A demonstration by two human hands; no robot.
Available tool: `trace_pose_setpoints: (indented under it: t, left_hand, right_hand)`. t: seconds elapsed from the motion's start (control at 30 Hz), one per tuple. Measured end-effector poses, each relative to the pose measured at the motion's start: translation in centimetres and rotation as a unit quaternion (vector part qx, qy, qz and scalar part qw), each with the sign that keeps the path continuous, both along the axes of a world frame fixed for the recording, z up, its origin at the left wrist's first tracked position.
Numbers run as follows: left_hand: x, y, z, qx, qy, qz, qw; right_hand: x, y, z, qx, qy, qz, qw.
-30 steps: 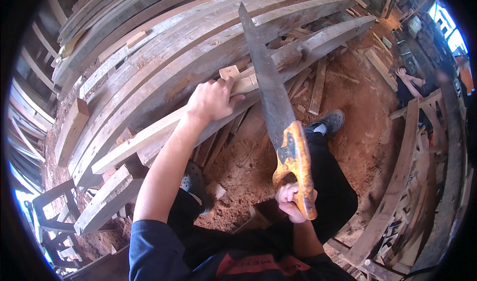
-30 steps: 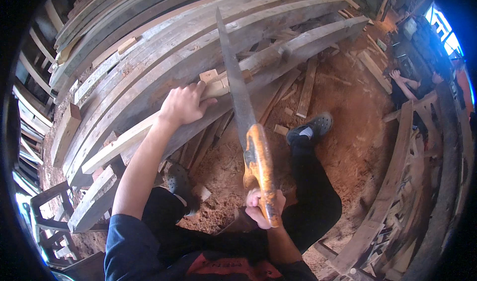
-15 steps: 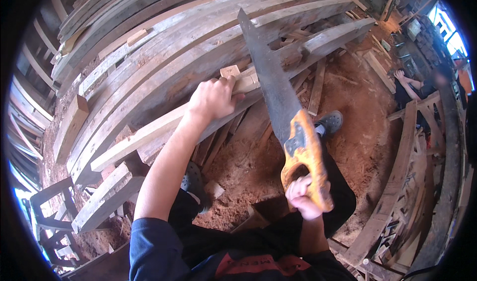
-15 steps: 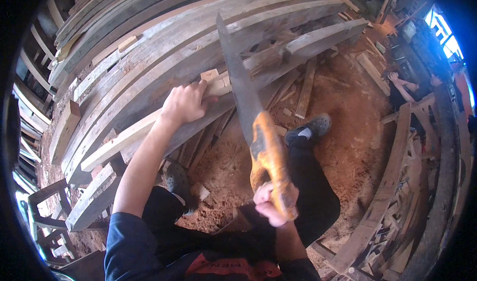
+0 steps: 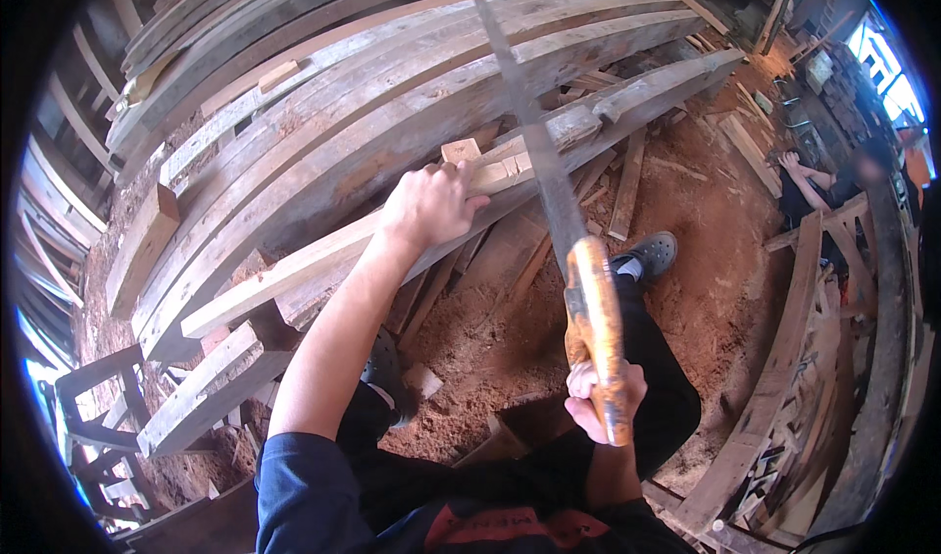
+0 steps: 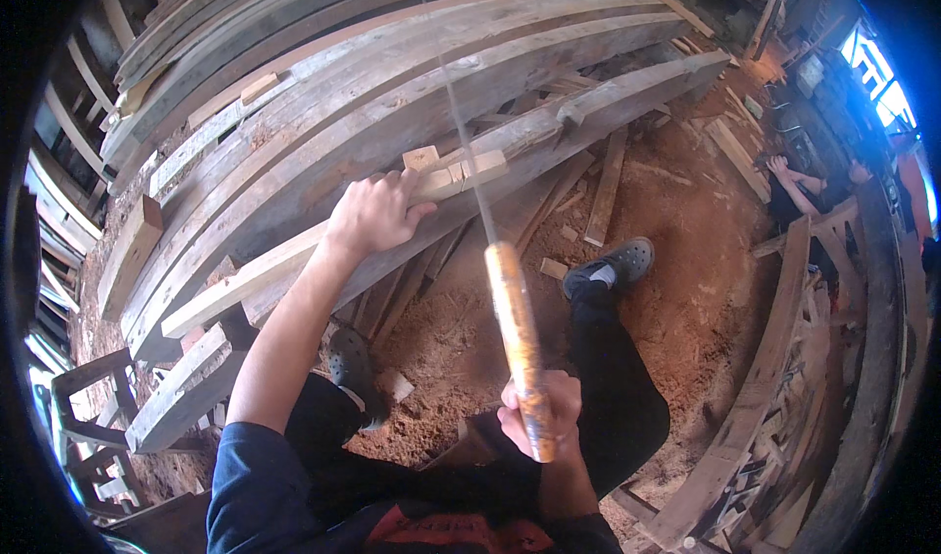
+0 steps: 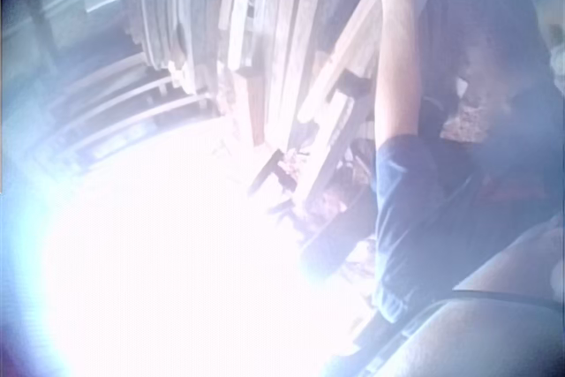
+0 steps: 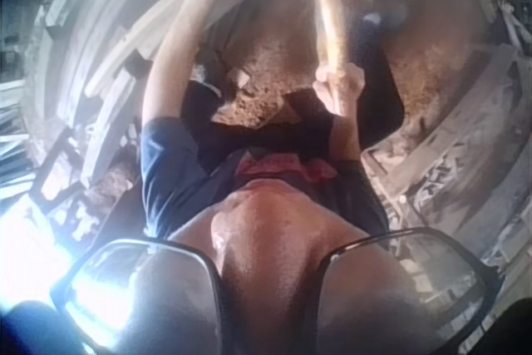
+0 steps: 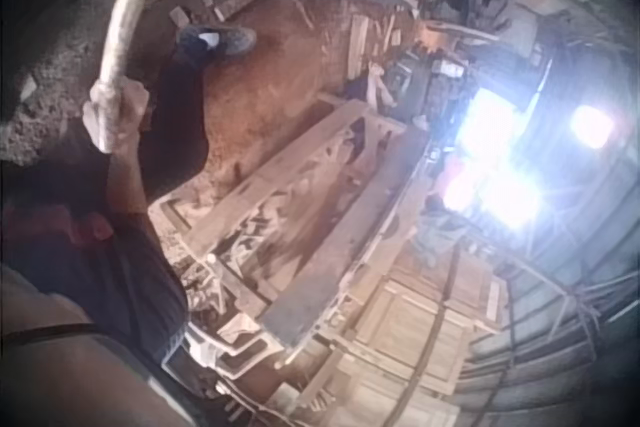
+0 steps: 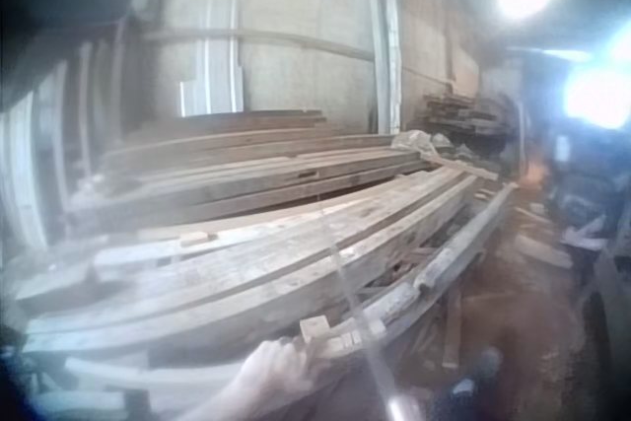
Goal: The person uses a hand saw to cut a small wooden plank resting on a stack of lumber. They hold the plank with the left hand and saw with the right hand, producing sawdust as the cut progresses.
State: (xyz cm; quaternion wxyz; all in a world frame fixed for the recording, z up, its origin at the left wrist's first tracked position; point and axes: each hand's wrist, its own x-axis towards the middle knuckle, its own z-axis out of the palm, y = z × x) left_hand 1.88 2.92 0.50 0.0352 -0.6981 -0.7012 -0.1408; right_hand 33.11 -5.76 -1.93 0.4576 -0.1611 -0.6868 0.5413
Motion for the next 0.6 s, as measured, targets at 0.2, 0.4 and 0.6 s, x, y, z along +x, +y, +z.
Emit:
trace_pose_setpoints:
  t: [0.2, 0.4, 0.6]
  left_hand:
    - [-0.5, -0.7, -0.1, -0.007, 0.008, -0.037, 0.999]
    - [-1.1, -2.1, 0.5, 0.009, 0.000, -0.029, 1.000]
    - [-0.7, -2.1, 0.8, 0.010, -0.003, -0.028, 1.000]
  right_hand:
    - [-0.8, -0.9, 0.5, -0.101, 0.118, 0.015, 0.988]
    - [-0.8, -2.3, -1.5, -0.147, 0.135, 0.021, 0.980]
    - [-1.8, -2.3, -1.3, -0.137, 0.145, 0.035, 0.979]
